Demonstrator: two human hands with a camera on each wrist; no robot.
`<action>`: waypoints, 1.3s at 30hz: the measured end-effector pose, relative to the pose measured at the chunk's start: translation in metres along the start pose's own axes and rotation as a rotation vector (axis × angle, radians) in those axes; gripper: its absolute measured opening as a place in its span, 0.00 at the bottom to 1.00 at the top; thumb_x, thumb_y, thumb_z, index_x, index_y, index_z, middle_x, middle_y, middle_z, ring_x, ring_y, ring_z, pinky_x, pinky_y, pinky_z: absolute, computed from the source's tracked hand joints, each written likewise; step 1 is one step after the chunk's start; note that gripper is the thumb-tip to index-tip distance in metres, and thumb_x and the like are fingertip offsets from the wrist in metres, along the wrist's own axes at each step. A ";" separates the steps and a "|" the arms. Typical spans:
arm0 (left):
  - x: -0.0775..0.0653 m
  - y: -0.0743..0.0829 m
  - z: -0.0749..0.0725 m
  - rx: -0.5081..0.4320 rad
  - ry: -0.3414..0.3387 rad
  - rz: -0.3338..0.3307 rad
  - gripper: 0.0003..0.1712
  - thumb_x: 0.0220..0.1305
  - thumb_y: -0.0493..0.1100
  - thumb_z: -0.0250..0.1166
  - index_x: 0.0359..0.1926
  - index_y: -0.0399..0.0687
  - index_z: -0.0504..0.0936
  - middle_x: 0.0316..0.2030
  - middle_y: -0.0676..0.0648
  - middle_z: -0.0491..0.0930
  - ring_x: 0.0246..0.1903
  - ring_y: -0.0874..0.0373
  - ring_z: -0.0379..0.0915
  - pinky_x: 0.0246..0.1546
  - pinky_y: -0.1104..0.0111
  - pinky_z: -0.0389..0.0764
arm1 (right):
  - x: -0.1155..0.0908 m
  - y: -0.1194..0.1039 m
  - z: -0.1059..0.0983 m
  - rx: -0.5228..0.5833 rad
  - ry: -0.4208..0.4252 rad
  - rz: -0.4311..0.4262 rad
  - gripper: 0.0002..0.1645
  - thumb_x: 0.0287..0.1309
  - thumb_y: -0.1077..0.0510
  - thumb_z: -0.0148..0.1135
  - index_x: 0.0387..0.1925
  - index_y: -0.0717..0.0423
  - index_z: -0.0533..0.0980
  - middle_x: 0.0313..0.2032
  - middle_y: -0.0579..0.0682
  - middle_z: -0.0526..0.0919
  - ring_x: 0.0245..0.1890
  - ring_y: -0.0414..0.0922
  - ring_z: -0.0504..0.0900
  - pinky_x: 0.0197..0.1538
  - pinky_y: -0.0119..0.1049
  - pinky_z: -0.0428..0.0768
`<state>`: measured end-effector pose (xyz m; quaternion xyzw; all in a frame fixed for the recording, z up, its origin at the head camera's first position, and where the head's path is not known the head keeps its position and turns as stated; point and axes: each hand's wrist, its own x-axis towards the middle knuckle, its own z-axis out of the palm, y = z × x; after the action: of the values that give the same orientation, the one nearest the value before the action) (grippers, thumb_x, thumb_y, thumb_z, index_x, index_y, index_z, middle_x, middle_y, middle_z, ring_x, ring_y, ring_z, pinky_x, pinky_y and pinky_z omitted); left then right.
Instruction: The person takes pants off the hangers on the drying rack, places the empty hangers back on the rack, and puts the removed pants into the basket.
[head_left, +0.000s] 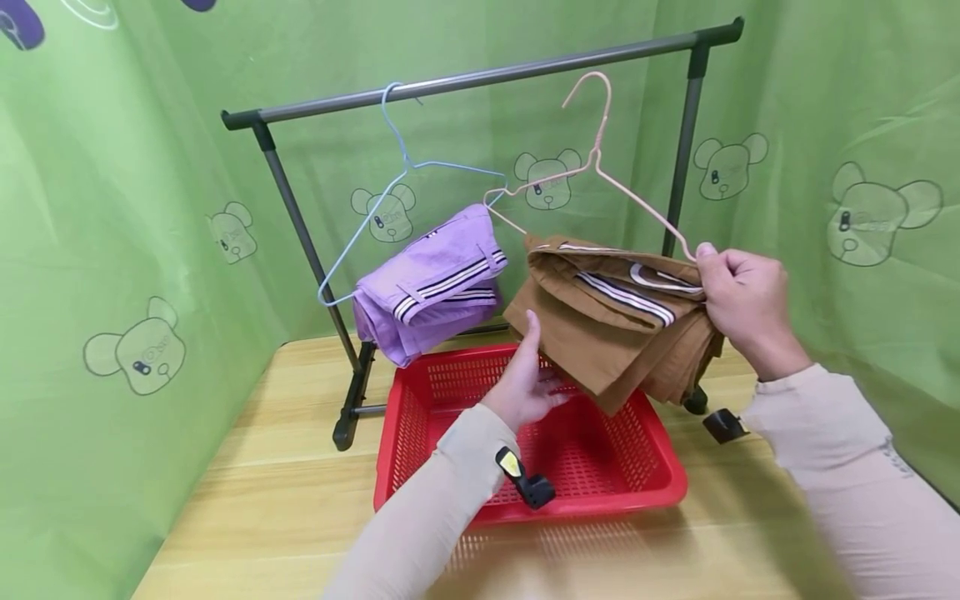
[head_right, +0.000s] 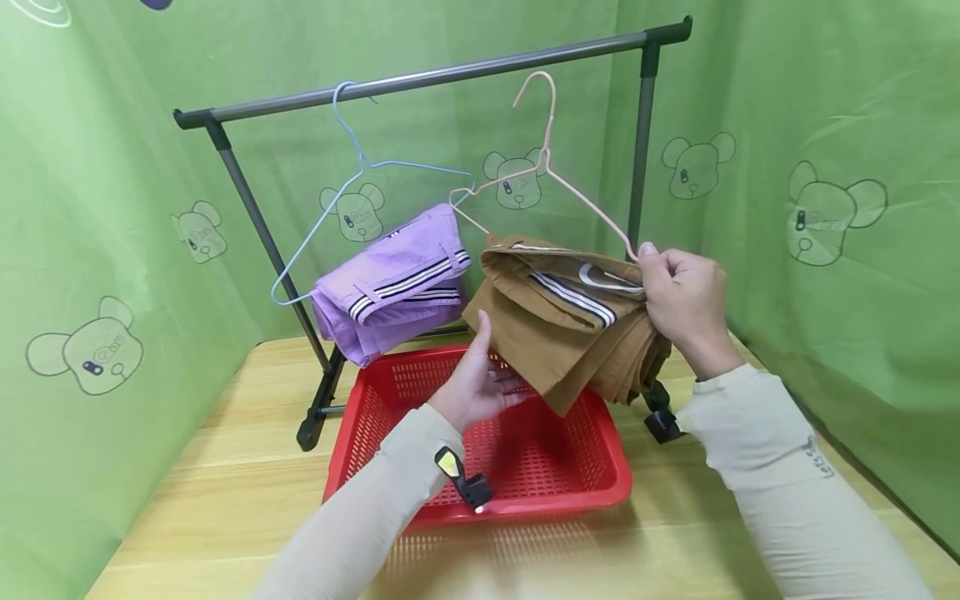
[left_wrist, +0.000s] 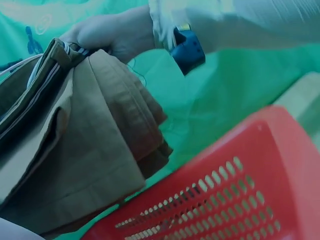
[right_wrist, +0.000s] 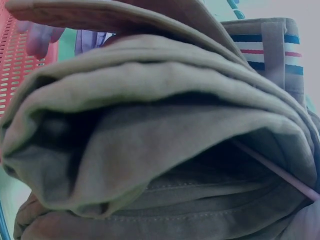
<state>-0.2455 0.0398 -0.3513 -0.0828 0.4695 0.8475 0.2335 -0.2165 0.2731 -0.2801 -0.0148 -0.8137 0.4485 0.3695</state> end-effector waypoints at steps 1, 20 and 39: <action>0.001 -0.001 0.002 -0.034 -0.004 -0.008 0.55 0.55 0.78 0.55 0.65 0.37 0.63 0.60 0.29 0.64 0.65 0.35 0.57 0.66 0.46 0.56 | 0.000 0.000 0.000 -0.001 0.001 0.000 0.34 0.68 0.43 0.53 0.11 0.60 0.74 0.10 0.37 0.71 0.14 0.39 0.66 0.16 0.33 0.61; 0.008 -0.015 0.024 -0.247 -0.102 -0.053 0.48 0.49 0.80 0.58 0.56 0.47 0.75 0.52 0.46 0.77 0.57 0.49 0.69 0.62 0.53 0.62 | 0.001 -0.002 0.001 0.000 0.003 -0.007 0.35 0.68 0.42 0.53 0.11 0.60 0.74 0.11 0.36 0.72 0.14 0.39 0.67 0.17 0.32 0.62; 0.004 -0.017 0.035 -0.248 -0.176 -0.073 0.52 0.44 0.82 0.60 0.58 0.50 0.76 0.52 0.46 0.79 0.57 0.47 0.70 0.63 0.42 0.55 | -0.003 0.000 0.001 -0.012 -0.007 -0.013 0.33 0.67 0.42 0.53 0.13 0.59 0.76 0.12 0.35 0.73 0.15 0.39 0.67 0.17 0.33 0.61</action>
<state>-0.2384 0.0779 -0.3471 -0.0534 0.3355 0.8940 0.2923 -0.2151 0.2709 -0.2820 -0.0101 -0.8176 0.4414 0.3695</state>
